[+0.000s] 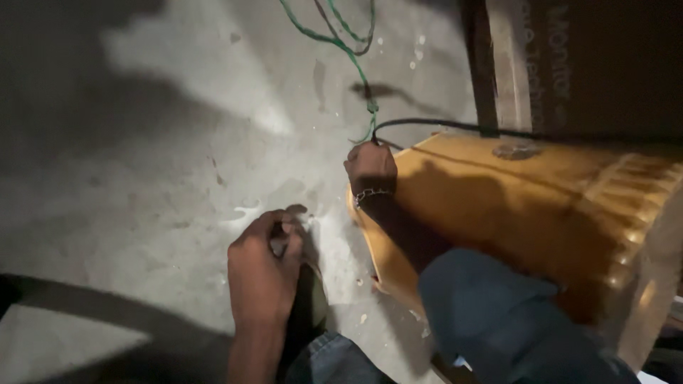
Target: The person uses a screwdriver to remove screws from a black electronic device on a workbench, then opens the casing to reveal the internal circuit board. They handle wires and components while inspecting the interior.
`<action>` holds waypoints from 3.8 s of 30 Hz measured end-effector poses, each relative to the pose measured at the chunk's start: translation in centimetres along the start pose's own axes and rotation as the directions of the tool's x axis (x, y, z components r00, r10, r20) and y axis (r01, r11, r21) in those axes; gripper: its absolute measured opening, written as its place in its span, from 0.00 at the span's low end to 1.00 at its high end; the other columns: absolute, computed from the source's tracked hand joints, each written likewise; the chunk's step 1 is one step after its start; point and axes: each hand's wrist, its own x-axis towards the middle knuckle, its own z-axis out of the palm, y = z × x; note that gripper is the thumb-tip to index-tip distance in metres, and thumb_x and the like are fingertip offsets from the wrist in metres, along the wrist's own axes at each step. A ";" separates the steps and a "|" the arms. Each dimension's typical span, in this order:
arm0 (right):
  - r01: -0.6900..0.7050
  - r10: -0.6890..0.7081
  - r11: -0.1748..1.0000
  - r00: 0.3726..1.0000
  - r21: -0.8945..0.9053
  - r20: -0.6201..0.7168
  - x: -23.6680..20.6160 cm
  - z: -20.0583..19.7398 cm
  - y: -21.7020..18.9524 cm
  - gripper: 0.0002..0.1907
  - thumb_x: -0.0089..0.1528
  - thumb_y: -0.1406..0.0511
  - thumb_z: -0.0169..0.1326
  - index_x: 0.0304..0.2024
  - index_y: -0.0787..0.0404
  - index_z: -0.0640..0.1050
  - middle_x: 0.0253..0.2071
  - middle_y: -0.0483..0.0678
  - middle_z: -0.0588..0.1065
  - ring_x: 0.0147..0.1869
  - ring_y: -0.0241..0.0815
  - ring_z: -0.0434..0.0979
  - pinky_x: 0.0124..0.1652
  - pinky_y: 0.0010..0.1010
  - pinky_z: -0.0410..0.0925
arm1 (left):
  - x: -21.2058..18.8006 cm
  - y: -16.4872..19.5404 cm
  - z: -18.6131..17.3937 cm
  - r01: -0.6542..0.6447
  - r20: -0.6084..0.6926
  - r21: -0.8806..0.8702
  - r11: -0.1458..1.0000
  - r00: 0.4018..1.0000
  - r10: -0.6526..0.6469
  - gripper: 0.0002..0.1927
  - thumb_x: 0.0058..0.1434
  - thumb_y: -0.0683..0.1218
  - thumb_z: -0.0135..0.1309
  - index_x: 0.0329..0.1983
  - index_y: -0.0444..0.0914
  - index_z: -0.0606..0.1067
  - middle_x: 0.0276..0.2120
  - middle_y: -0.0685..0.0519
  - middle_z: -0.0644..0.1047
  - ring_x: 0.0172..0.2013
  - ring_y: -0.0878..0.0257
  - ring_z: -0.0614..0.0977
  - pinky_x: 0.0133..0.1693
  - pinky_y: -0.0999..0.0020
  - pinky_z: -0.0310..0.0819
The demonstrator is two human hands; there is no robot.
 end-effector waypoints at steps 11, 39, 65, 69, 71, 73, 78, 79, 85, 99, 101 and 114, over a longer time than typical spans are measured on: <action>0.023 -0.019 0.979 1.000 -0.202 0.023 -0.4 -1.6 -2.5 0.03 0.53 0.64 0.63 0.29 0.54 0.85 0.31 0.54 0.81 0.37 0.53 0.81 0.39 0.41 0.74 | 1.0 0.4 -0.4 -0.018 0.011 0.087 0.996 1.000 0.017 0.12 0.59 0.42 0.59 0.47 0.40 0.82 0.36 0.46 0.84 0.35 0.56 0.86 0.41 0.61 0.78; -0.463 -0.489 -0.101 0.794 0.880 0.361 -7.8 -16.3 -15.4 0.13 0.70 0.66 0.55 0.54 0.66 0.78 0.42 0.44 0.75 0.43 0.35 0.73 0.42 0.30 0.68 | -4.7 12.1 -11.4 -0.126 -0.213 -0.649 0.750 0.977 -0.021 0.14 0.66 0.47 0.58 0.50 0.35 0.81 0.38 0.52 0.83 0.36 0.68 0.82 0.38 0.73 0.77; -0.317 -0.464 -0.318 0.874 0.893 0.145 -21.2 -49.4 -23.0 0.09 0.67 0.70 0.58 0.46 0.72 0.79 0.38 0.46 0.76 0.41 0.35 0.72 0.43 0.30 0.67 | -23.6 35.5 -22.3 -0.385 -0.151 -0.702 0.599 0.903 0.403 0.09 0.63 0.36 0.59 0.46 0.28 0.82 0.44 0.47 0.82 0.44 0.63 0.81 0.47 0.71 0.75; -0.311 -0.479 -0.322 0.868 0.894 0.130 -22.0 -53.8 -23.9 0.09 0.68 0.69 0.58 0.45 0.73 0.80 0.37 0.46 0.75 0.40 0.34 0.70 0.41 0.29 0.66 | -25.9 38.7 -23.5 -0.343 -0.131 -0.704 0.622 0.923 0.361 0.09 0.61 0.35 0.59 0.44 0.27 0.82 0.43 0.46 0.82 0.42 0.64 0.80 0.46 0.70 0.75; -0.312 -0.456 -0.315 0.878 0.896 0.145 -22.5 -55.8 -24.5 0.10 0.67 0.68 0.58 0.45 0.72 0.81 0.35 0.46 0.75 0.39 0.34 0.70 0.40 0.29 0.66 | -26.8 40.4 -24.1 -0.351 -0.133 -0.710 0.610 0.919 0.372 0.09 0.62 0.35 0.59 0.45 0.27 0.82 0.42 0.47 0.81 0.40 0.64 0.80 0.45 0.70 0.74; -0.318 -0.415 -0.305 0.893 0.898 0.175 -22.9 -57.5 -25.2 0.10 0.65 0.68 0.58 0.45 0.71 0.81 0.34 0.46 0.76 0.38 0.34 0.71 0.40 0.29 0.66 | -28.0 42.0 -24.6 -0.351 -0.129 -0.720 0.598 0.915 0.381 0.10 0.62 0.36 0.59 0.45 0.26 0.82 0.41 0.47 0.81 0.40 0.64 0.79 0.44 0.70 0.74; -0.312 -0.442 -0.381 0.889 0.870 0.125 -24.2 -61.6 -26.2 0.10 0.67 0.67 0.57 0.46 0.70 0.81 0.34 0.44 0.76 0.38 0.33 0.72 0.41 0.28 0.67 | -31.2 46.3 -26.4 -0.341 -0.115 -0.698 0.630 0.922 0.371 0.11 0.65 0.39 0.58 0.47 0.27 0.82 0.38 0.50 0.81 0.37 0.66 0.77 0.42 0.70 0.73; -0.318 -0.452 -0.409 0.885 0.855 0.112 -24.6 -62.4 -26.3 0.10 0.68 0.67 0.58 0.47 0.70 0.81 0.34 0.44 0.75 0.38 0.33 0.72 0.41 0.28 0.67 | -31.8 47.2 -26.7 -0.335 -0.101 -0.692 0.640 0.922 0.374 0.12 0.65 0.40 0.58 0.47 0.27 0.82 0.37 0.50 0.81 0.37 0.66 0.78 0.42 0.70 0.73; -0.281 -0.400 -0.480 0.913 0.831 0.078 -27.1 -66.2 -25.3 0.10 0.68 0.67 0.58 0.48 0.68 0.82 0.34 0.44 0.76 0.37 0.32 0.71 0.40 0.27 0.65 | -35.8 51.1 -26.7 -0.327 -0.039 -0.654 0.682 0.915 0.401 0.12 0.66 0.42 0.58 0.48 0.29 0.82 0.33 0.52 0.81 0.34 0.67 0.78 0.40 0.71 0.73; 0.115 0.016 -0.081 0.993 0.990 -0.114 -34.3 -75.0 -12.7 0.11 0.63 0.68 0.61 0.44 0.71 0.83 0.38 0.46 0.80 0.37 0.31 0.73 0.37 0.25 0.68 | -42.1 54.3 -16.6 -0.158 0.379 -0.557 0.816 0.825 0.418 0.11 0.61 0.41 0.61 0.46 0.33 0.81 0.35 0.56 0.82 0.35 0.70 0.79 0.37 0.73 0.73; 0.142 0.068 -0.032 0.988 0.989 -0.139 -35.3 -75.1 -10.9 0.09 0.63 0.69 0.61 0.43 0.71 0.83 0.37 0.45 0.79 0.37 0.31 0.73 0.38 0.24 0.68 | -42.4 54.1 -14.7 -0.136 0.450 -0.544 0.828 0.786 0.424 0.11 0.61 0.40 0.60 0.46 0.32 0.81 0.34 0.56 0.80 0.35 0.70 0.78 0.37 0.73 0.73; 0.134 0.419 0.407 0.852 0.904 -0.315 -38.3 -70.6 -0.9 0.07 0.59 0.71 0.63 0.40 0.64 0.84 0.31 0.40 0.76 0.34 0.25 0.71 0.33 0.21 0.63 | -40.3 51.1 -6.6 0.405 0.580 -0.406 0.819 0.807 -0.111 0.16 0.57 0.40 0.63 0.49 0.38 0.77 0.33 0.56 0.77 0.32 0.68 0.76 0.37 0.71 0.70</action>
